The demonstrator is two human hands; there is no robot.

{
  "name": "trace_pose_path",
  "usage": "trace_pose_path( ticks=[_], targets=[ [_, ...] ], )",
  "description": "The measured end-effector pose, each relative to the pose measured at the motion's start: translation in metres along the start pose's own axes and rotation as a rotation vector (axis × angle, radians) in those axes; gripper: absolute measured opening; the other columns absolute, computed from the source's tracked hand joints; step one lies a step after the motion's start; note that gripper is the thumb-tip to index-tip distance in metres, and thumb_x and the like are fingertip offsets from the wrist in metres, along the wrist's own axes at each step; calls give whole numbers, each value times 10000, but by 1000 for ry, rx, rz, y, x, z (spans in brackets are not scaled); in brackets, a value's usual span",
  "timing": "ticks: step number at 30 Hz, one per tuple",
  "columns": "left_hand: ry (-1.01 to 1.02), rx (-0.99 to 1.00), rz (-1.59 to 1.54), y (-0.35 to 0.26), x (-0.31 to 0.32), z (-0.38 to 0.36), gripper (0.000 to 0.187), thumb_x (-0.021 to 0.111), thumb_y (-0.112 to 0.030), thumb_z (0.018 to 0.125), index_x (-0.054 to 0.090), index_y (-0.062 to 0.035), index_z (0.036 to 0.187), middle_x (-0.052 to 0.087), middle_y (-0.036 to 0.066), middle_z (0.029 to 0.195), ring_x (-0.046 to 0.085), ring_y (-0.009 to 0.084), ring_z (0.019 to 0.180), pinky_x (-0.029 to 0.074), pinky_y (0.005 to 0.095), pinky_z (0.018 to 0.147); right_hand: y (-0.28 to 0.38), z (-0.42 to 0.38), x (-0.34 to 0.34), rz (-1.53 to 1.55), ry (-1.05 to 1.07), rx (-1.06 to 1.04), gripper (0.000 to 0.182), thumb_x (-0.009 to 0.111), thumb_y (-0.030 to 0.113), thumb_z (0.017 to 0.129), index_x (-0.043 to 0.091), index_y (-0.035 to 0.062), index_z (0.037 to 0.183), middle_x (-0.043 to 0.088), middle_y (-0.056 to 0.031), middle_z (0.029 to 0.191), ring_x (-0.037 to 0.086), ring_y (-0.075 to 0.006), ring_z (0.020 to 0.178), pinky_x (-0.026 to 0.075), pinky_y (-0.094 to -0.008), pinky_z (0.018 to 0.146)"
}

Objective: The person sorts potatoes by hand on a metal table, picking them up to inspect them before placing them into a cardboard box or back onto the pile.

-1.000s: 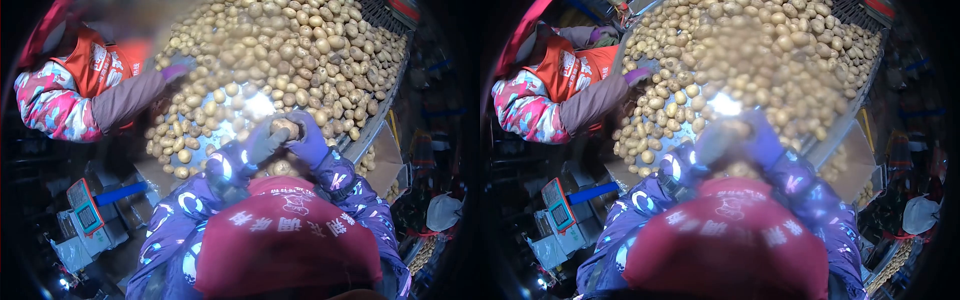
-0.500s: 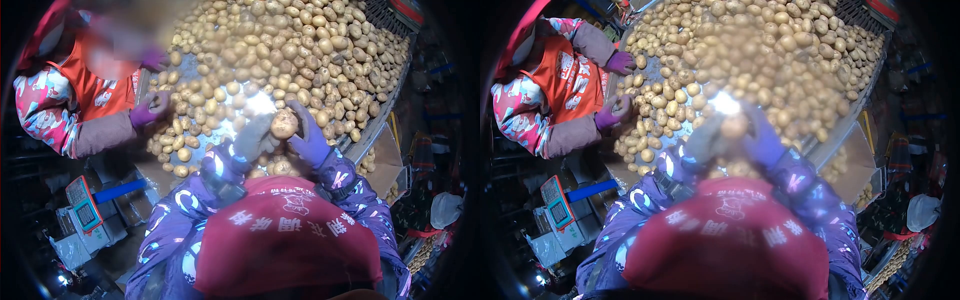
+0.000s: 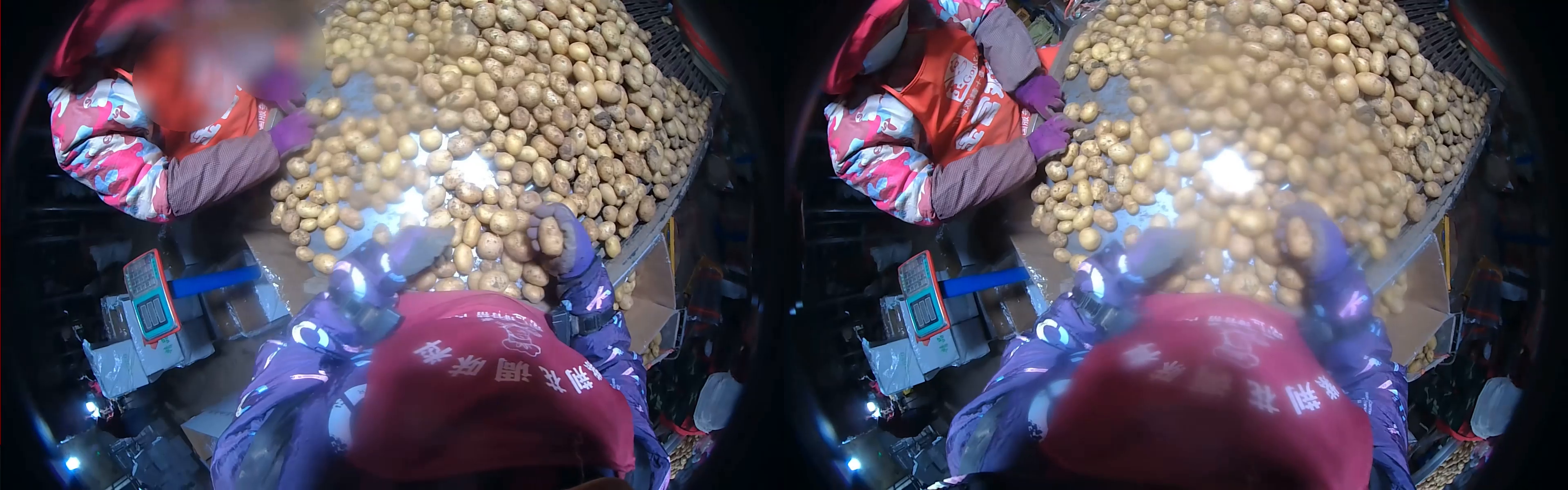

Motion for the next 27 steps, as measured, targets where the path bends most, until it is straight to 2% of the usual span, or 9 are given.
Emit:
trace_pose_path(
  ticks=[3,5,9,11,14,17,20,24,27],
  targets=[
    [-140,-127,736,-53,-46,-4,323,559,-147,942,594,1,1227,655,169,1011,650,267,898,532,379,775,-7,2,-14,13,17,16,448,631,307,946,527,-19,1236,631,-103,1116,618,-164,978,515,-285,821],
    [-540,-47,485,-49,-85,-12,387,604,-150,899,594,-18,1263,652,184,1058,635,297,973,529,401,850,14,2,-8,-217,31,-63,452,642,228,935,499,-21,1284,625,-127,1183,620,-196,1045,517,-315,878],
    [-795,39,1038,-60,-118,8,499,572,-297,927,513,-32,1345,513,278,1338,462,453,1263,375,491,1064,4,8,-13,-44,8,-195,534,642,60,907,422,-8,1389,582,-165,1315,608,-255,1146,501,-385,972],
    [-773,-52,1072,-55,-126,31,561,587,-366,911,496,-51,1366,454,273,1410,403,457,1319,293,541,1115,-5,17,-26,-424,77,-310,569,540,325,994,373,21,1445,534,-173,1371,610,-297,1142,514,-366,956],
    [-653,-276,1262,-42,-104,51,627,571,-440,905,461,-81,1407,365,263,1488,325,447,1383,190,633,1121,-14,17,-30,23,-17,-189,539,530,378,994,454,19,1390,587,-148,1273,627,-291,1047,555,-377,853],
    [-517,-376,1195,-39,-88,53,673,522,-499,921,408,-111,1459,221,225,1585,168,430,1473,24,664,1152,-26,17,-20,984,176,74,657,283,553,1035,407,49,1437,554,-184,1319,639,-283,1003,563,-334,672],
    [-446,-372,1187,-38,-78,47,730,522,-513,924,331,-115,1506,180,196,1610,76,437,1494,-32,648,1166,-48,19,-31,1283,366,80,645,345,528,1036,325,68,1488,488,-245,1396,660,-347,999,609,-391,752],
    [-428,-320,1199,-19,-76,44,794,527,-520,921,246,-112,1541,183,206,1606,79,447,1489,-5,622,1177,-48,17,-38,1096,209,34,672,364,556,1021,435,-5,1383,551,-260,1279,630,-344,960,584,-365,700],
    [-436,-273,1170,-17,-75,37,744,536,-493,925,309,-99,1514,223,216,1590,106,453,1483,9,603,1184,-21,-8,-70,-30,-90,-201,674,446,569,976,490,-7,1323,585,-238,1205,603,-336,967,561,-395,727]
  ],
)
Point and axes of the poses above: each hand's wrist, its own z-axis towards the middle knuckle, its own x-axis out of the palm, y = z × x, the point moved 8 cm from there along z, towards the middle knuckle
